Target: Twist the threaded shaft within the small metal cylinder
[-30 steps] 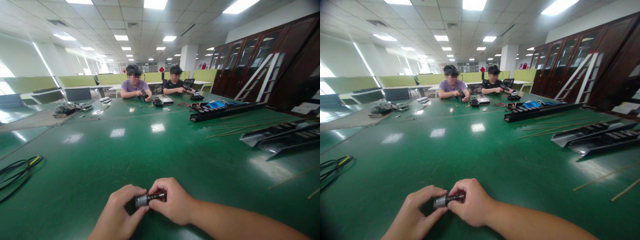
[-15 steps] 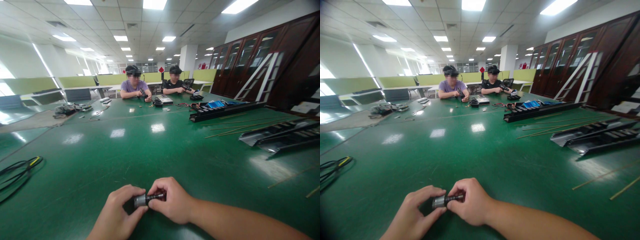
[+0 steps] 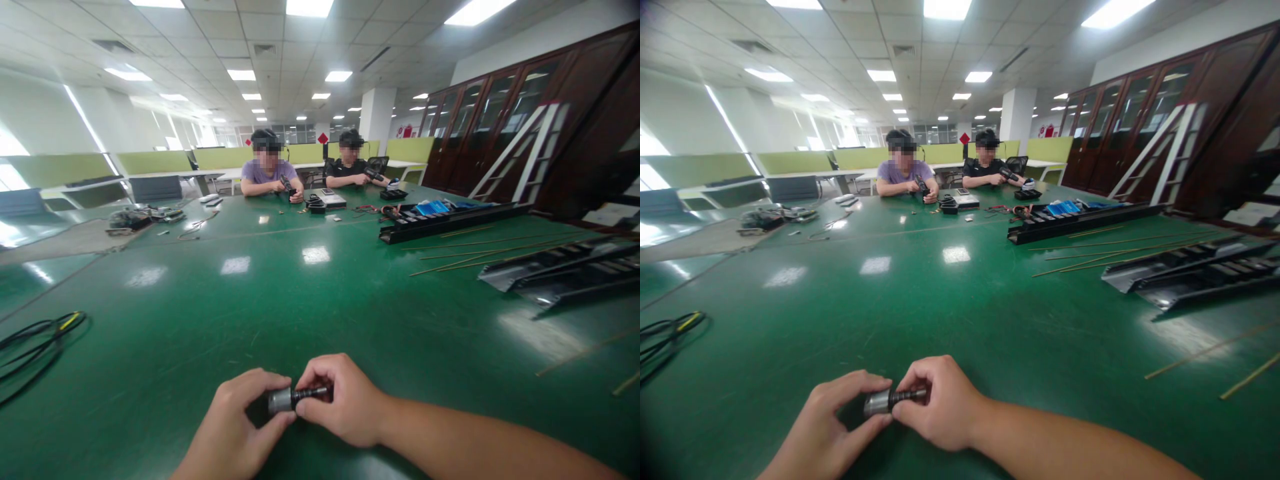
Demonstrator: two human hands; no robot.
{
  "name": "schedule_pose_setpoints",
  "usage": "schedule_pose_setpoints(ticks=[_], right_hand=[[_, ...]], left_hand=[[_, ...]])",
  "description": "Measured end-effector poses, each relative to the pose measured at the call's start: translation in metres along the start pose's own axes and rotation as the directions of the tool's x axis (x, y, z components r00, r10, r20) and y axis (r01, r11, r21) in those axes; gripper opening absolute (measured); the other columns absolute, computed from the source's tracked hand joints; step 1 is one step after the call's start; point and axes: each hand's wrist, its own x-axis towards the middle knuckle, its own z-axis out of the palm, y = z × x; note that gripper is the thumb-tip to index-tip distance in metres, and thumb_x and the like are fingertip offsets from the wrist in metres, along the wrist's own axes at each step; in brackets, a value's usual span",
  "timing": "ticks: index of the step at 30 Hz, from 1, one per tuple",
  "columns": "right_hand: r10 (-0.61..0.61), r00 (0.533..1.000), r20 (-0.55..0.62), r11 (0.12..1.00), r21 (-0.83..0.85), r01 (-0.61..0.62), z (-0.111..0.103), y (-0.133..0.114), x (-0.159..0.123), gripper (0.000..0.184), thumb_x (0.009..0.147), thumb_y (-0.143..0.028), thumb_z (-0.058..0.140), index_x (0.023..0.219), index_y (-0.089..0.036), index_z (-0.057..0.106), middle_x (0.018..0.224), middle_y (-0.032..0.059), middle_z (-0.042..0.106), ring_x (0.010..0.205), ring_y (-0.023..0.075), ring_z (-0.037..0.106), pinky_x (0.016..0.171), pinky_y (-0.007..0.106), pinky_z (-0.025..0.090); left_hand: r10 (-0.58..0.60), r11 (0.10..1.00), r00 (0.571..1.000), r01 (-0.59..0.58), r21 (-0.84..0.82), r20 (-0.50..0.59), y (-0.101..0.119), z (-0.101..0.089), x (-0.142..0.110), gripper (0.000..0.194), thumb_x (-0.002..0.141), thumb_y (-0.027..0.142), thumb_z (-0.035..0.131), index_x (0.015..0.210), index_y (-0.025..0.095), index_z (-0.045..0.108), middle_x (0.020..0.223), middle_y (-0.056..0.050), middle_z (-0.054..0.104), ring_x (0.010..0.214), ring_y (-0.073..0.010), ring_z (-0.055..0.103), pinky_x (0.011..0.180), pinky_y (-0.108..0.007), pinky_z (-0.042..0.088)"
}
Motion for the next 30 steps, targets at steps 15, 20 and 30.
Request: schedule_pose_setpoints(ticks=[15,20,30], right_hand=[[-0.003,1.000,0.011,1.000,-0.015,0.004,-0.0001,-0.0019,-0.0003,0.011,0.071,-0.022,0.072,0.078,-0.015,0.072,0.062,-0.0016,0.060,0.056,0.0110,0.051,0.052,0.021,0.036],[0.010,1.000,0.010,1.000,0.007,-0.010,0.0010,-0.0008,-0.0008,0.011,0.071,-0.024,0.072,0.078,-0.014,0.071,0.063,-0.0018,0.060,0.056,0.0108,0.050,0.052,0.020,0.036],[0.016,1.000,0.019,1.000,0.016,-0.016,0.0010,0.0004,0.0002,0.011,0.071,-0.023,0.072,0.078,-0.014,0.070,0.062,-0.0027,0.058,0.056,0.0102,0.049,0.052,0.020,0.035]], left_hand=[[-0.007,1.000,1.000,0.007,0.013,-0.004,-0.0004,0.0000,-0.0007,0.021,0.078,0.028,0.075,0.099,0.026,0.073,0.090,-0.001,0.076,0.082,-0.0206,0.073,0.075,-0.029,0.057],[0.004,1.000,1.000,-0.004,0.021,-0.015,0.0010,-0.0007,-0.0003,0.021,0.077,0.028,0.076,0.098,0.026,0.073,0.089,-0.001,0.076,0.081,-0.0206,0.073,0.074,-0.029,0.058],[-0.009,1.000,1.000,0.009,0.017,0.011,-0.0012,0.0002,-0.0009,0.021,0.079,0.028,0.074,0.100,0.027,0.072,0.090,0.000,0.076,0.082,-0.0196,0.072,0.075,-0.028,0.057]])
